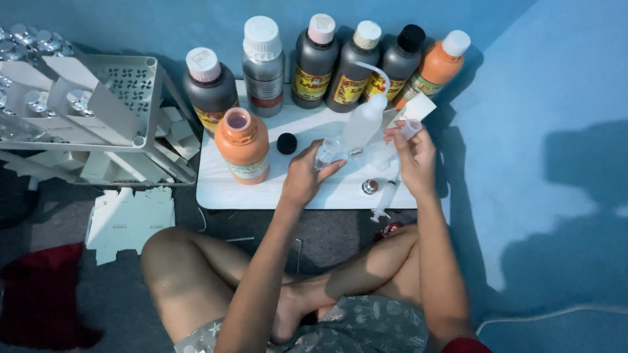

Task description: Using a syringe to extract perfume liquid from a large bottle and transfer it into smaller containers.

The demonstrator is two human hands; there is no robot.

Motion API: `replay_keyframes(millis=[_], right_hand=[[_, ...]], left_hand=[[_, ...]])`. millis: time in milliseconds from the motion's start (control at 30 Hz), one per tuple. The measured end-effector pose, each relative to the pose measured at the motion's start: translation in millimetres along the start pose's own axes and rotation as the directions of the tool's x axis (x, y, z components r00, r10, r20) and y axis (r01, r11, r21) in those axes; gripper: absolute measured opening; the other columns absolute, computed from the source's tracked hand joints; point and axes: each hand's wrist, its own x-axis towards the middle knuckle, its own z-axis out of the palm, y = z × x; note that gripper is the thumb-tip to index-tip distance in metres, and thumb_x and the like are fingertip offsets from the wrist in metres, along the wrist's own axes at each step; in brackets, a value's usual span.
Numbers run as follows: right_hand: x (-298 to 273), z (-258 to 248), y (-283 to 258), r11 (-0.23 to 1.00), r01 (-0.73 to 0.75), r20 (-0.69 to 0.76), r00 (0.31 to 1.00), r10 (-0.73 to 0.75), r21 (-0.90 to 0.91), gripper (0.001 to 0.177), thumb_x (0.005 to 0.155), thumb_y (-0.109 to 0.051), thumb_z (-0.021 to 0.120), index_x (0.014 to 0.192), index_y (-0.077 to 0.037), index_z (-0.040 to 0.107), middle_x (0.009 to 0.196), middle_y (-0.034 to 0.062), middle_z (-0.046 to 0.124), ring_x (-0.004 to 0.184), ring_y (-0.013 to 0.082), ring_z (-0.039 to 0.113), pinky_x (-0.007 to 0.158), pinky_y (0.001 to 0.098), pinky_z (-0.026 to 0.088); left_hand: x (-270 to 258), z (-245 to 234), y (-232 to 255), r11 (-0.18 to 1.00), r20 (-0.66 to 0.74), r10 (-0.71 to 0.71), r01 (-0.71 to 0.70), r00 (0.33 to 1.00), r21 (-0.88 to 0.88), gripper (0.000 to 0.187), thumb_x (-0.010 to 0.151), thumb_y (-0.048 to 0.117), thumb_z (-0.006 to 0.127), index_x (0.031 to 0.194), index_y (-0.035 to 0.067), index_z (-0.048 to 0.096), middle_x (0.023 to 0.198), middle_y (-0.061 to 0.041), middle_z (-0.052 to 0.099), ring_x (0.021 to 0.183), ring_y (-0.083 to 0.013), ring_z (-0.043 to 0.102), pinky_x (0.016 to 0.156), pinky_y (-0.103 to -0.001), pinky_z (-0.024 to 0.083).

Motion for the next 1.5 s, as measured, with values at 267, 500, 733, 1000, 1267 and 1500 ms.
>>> replay_keyframes(millis=[267, 500, 733, 1000, 1267, 1500], right_hand=[[-11.0, -0.1, 3.3, 0.995, -0.094, 0.008, 0.996, 0.094, -0.034, 0.043, 0.102, -0.018, 0.072, 0.136, 0.002, 0.055, 0.116, 0.0181, 0.072, 0.112, 0.0221, 0.068, 0.092, 0.0369, 0.055], [-31.4, -8.1, -15.8, 0.983, 0.099, -0.379, 0.913, -0.151, -0.154, 0.041, 0.103, -0.016, 0.073, 0.138, -0.008, 0.053, 0.124, 0.0055, 0.060, 0.108, 0.0141, 0.060, 0.087, 0.0272, 0.051], [-45.8, -4.7, -70.7, 0.883, 0.288, -0.159, 0.917, -0.365, -0.371, 0.015, 0.091, 0.001, 0.076, 0.106, 0.000, 0.075, 0.090, 0.0122, 0.070, 0.065, 0.0261, 0.065, 0.050, 0.0307, 0.046], [-72.5, -30.4, -38.2, 0.952, 0.032, -0.265, 0.957, -0.117, -0.304, 0.015, 0.098, -0.002, 0.073, 0.113, 0.000, 0.072, 0.084, 0.0154, 0.069, 0.065, 0.0220, 0.063, 0.051, 0.0294, 0.043], [-50.9, -42.4, -29.2, 0.984, -0.009, -0.383, 0.922, -0.062, -0.180, 0.023, 0.104, -0.009, 0.068, 0.122, 0.001, 0.059, 0.099, 0.0172, 0.067, 0.082, 0.0225, 0.065, 0.064, 0.0305, 0.049], [-25.5, -27.5, -39.3, 0.997, 0.017, -0.376, 0.926, -0.044, -0.075, 0.018, 0.103, -0.002, 0.061, 0.120, -0.001, 0.060, 0.098, 0.0164, 0.066, 0.071, 0.0175, 0.062, 0.053, 0.0253, 0.047]], left_hand=[[-2.1, -3.7, 19.0, 0.999, 0.005, -0.041, 0.041, 0.999, 0.036, 0.044, 0.089, 0.035, 0.080, 0.124, 0.013, 0.063, 0.103, -0.012, 0.075, 0.102, -0.0290, 0.073, 0.090, -0.042, 0.059], [-0.8, -0.7, 12.6, 0.999, -0.006, -0.027, 0.027, 1.000, 0.043, 0.045, 0.089, 0.033, 0.080, 0.124, 0.011, 0.063, 0.103, -0.015, 0.075, 0.103, -0.0328, 0.073, 0.091, -0.045, 0.059], [-2.7, -1.4, 14.8, 1.000, -0.010, -0.002, 0.002, 1.000, 0.026, 0.045, 0.090, 0.034, 0.079, 0.125, 0.011, 0.062, 0.103, -0.015, 0.075, 0.104, -0.0328, 0.073, 0.090, -0.046, 0.059], [-3.4, -4.3, 17.0, 1.000, 0.005, 0.021, -0.021, 1.000, 0.020, 0.043, 0.093, 0.036, 0.076, 0.125, 0.010, 0.062, 0.103, -0.015, 0.074, 0.103, -0.0324, 0.072, 0.091, -0.046, 0.059], [-3.0, 0.0, 6.9, 1.000, 0.002, -0.001, 0.001, 1.000, 0.028, 0.045, 0.094, 0.037, 0.075, 0.128, 0.011, 0.061, 0.106, -0.017, 0.074, 0.104, -0.0351, 0.072, 0.092, -0.049, 0.058], [-4.1, -6.0, 13.5, 1.000, 0.007, -0.015, 0.015, 1.000, 0.006, 0.047, 0.093, 0.036, 0.076, 0.128, 0.010, 0.060, 0.107, -0.019, 0.074, 0.105, -0.0379, 0.071, 0.091, -0.051, 0.058]])
